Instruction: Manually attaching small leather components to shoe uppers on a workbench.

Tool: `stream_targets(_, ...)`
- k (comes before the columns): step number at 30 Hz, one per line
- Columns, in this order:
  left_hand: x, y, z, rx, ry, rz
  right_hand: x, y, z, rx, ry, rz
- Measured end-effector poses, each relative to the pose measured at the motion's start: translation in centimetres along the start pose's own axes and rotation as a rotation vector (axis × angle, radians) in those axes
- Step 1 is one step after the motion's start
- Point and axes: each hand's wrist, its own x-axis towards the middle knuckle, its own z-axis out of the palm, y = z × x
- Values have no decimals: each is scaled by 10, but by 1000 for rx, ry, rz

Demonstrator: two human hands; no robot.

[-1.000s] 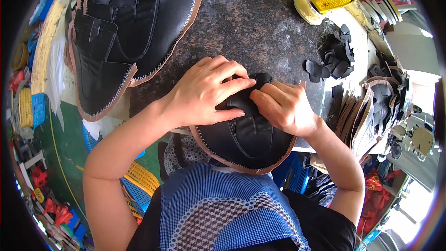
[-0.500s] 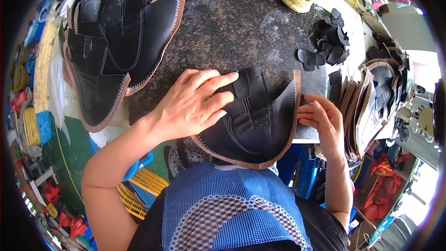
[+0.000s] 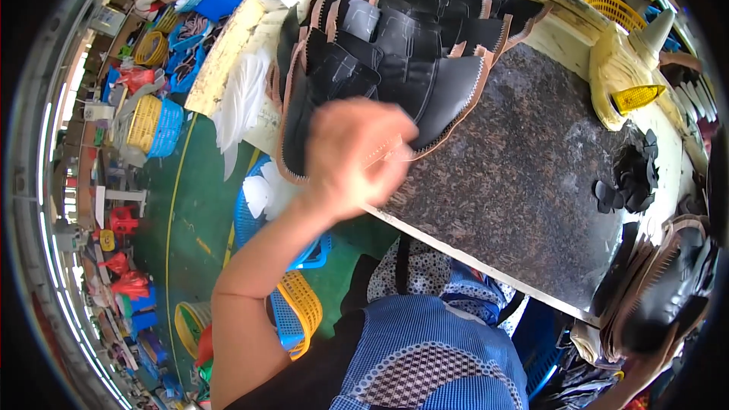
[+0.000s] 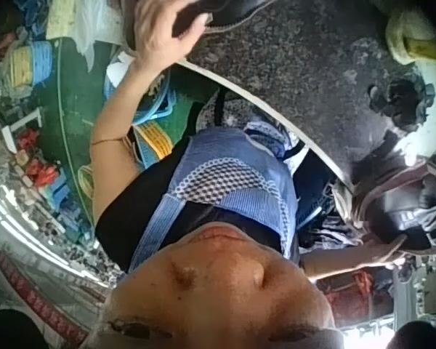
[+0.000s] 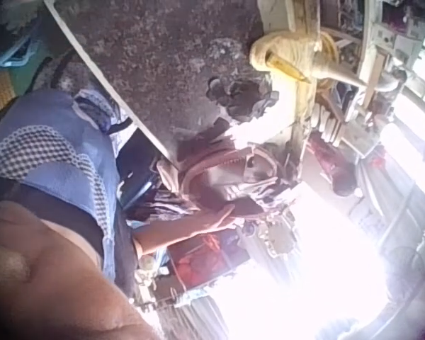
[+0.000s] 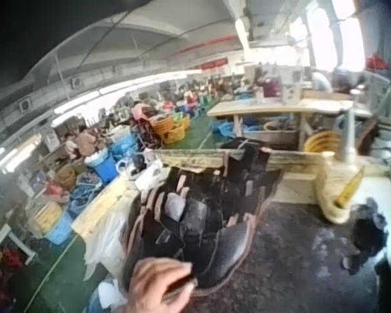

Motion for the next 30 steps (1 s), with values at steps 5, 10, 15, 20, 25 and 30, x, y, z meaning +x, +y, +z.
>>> stream_targets(5,-32,-126,-10,253,-189,-302,141,114,-125,-1003,-349,-467)
stream_targets(10,-16,-129,-64,312,-274,-216,8,26,6,-610,65,-914)
stream_targets(15,-1,-76,-118,-216,-194,-430,-84,-44,96,-451,-823,-752)
stream_targets(20,40,91,55,-458,-441,-430,-79,12,202,-601,-927,-1010)
stream_targets(25,35,103,107,-217,-174,28,-83,23,211,-567,-965,-972)
stream_targets(30,107,124,133,-618,-380,302,-85,22,205,-525,-1020,-1023)
